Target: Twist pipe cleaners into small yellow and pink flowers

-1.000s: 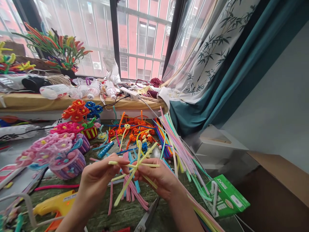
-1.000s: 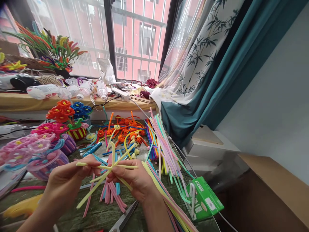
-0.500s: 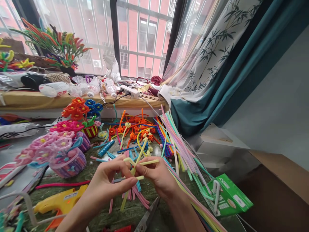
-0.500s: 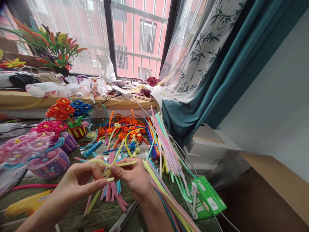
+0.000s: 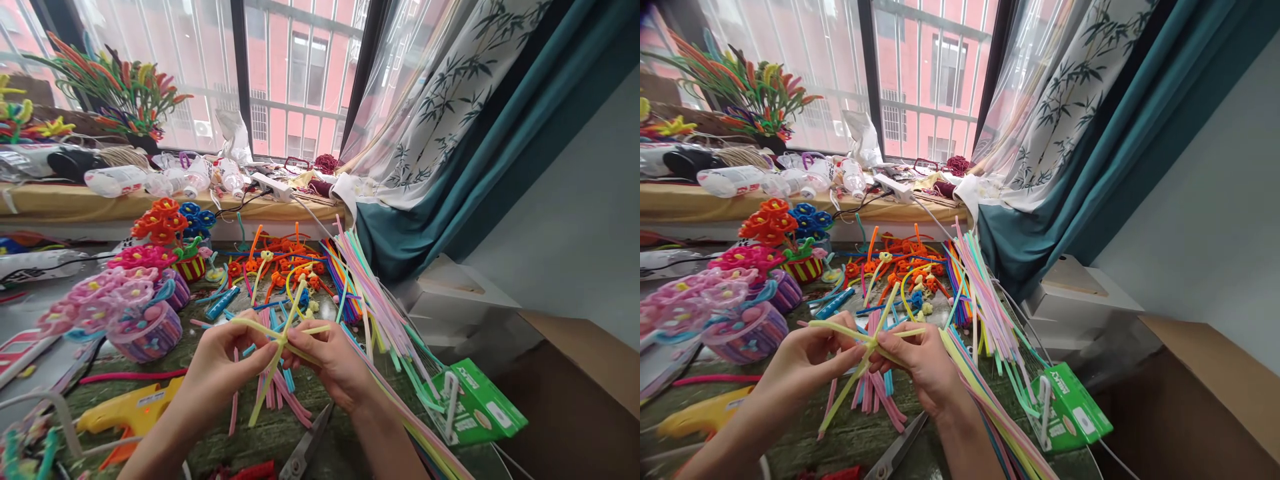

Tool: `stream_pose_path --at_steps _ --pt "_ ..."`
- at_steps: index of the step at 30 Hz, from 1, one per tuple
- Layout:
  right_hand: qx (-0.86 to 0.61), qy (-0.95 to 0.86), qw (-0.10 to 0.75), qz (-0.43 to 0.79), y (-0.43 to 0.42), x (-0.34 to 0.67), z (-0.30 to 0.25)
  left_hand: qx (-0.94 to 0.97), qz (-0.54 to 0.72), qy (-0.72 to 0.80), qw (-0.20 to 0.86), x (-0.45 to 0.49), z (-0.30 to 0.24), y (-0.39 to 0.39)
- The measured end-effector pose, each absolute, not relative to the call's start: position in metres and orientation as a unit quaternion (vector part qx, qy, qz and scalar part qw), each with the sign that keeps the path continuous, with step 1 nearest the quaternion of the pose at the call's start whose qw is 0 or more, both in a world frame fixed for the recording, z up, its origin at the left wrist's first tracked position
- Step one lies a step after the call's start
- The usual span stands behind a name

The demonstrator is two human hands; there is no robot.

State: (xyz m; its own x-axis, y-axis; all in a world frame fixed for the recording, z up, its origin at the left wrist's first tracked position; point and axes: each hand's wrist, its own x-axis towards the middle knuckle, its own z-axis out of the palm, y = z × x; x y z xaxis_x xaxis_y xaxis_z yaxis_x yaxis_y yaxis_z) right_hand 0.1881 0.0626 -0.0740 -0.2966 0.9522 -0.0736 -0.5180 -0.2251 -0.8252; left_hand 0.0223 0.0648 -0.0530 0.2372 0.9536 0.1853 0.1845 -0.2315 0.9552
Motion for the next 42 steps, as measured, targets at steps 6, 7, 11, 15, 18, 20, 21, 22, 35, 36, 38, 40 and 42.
stream_pose_path --at_steps 6,7,11,15,18,20,21,22,35,36,38,40,42 --pt "-0.321 -0.363 0.505 0.715 0.064 0.188 -0.076 0.676 0.432 0.435 0.409 0.023 -0.051 0.065" --pt "-0.323 -0.364 0.505 0.713 0.064 0.188 -0.075 0.681 0.429 0.436 0.403 0.022 -0.052 0.065" --pt "-0.320 -0.372 0.516 0.702 0.062 0.186 -0.073 0.694 0.413 0.441 0.392 0.020 -0.054 0.066" --pt "-0.312 -0.389 0.533 0.684 0.062 0.184 -0.070 0.679 0.410 0.447 0.414 0.021 -0.054 0.065" --pt "-0.328 -0.405 0.557 0.647 0.061 0.183 -0.070 0.664 0.415 0.460 0.418 0.025 -0.056 0.066" --pt "-0.340 -0.426 0.567 0.618 0.060 0.182 -0.071 0.653 0.414 0.470 0.427 0.027 -0.057 0.066" --pt "-0.343 -0.438 0.569 0.605 0.060 0.181 -0.072 0.647 0.413 0.471 0.435 0.027 -0.058 0.067" --pt "-0.346 -0.449 0.569 0.595 0.059 0.181 -0.073 0.641 0.412 0.472 0.444 0.027 -0.058 0.067" --pt "-0.378 -0.537 0.552 0.514 0.057 0.183 -0.072 0.578 0.401 0.488 0.517 0.024 -0.047 0.065" --pt "-0.383 -0.545 0.550 0.504 0.056 0.183 -0.071 0.569 0.402 0.492 0.523 0.025 -0.046 0.065" --pt "-0.398 -0.555 0.548 0.483 0.056 0.182 -0.069 0.561 0.402 0.494 0.529 0.026 -0.045 0.064" --pt "-0.412 -0.560 0.548 0.464 0.056 0.181 -0.069 0.566 0.402 0.488 0.529 0.028 -0.044 0.063" --pt "-0.420 -0.562 0.549 0.454 0.056 0.180 -0.070 0.576 0.402 0.479 0.526 0.029 -0.045 0.063"
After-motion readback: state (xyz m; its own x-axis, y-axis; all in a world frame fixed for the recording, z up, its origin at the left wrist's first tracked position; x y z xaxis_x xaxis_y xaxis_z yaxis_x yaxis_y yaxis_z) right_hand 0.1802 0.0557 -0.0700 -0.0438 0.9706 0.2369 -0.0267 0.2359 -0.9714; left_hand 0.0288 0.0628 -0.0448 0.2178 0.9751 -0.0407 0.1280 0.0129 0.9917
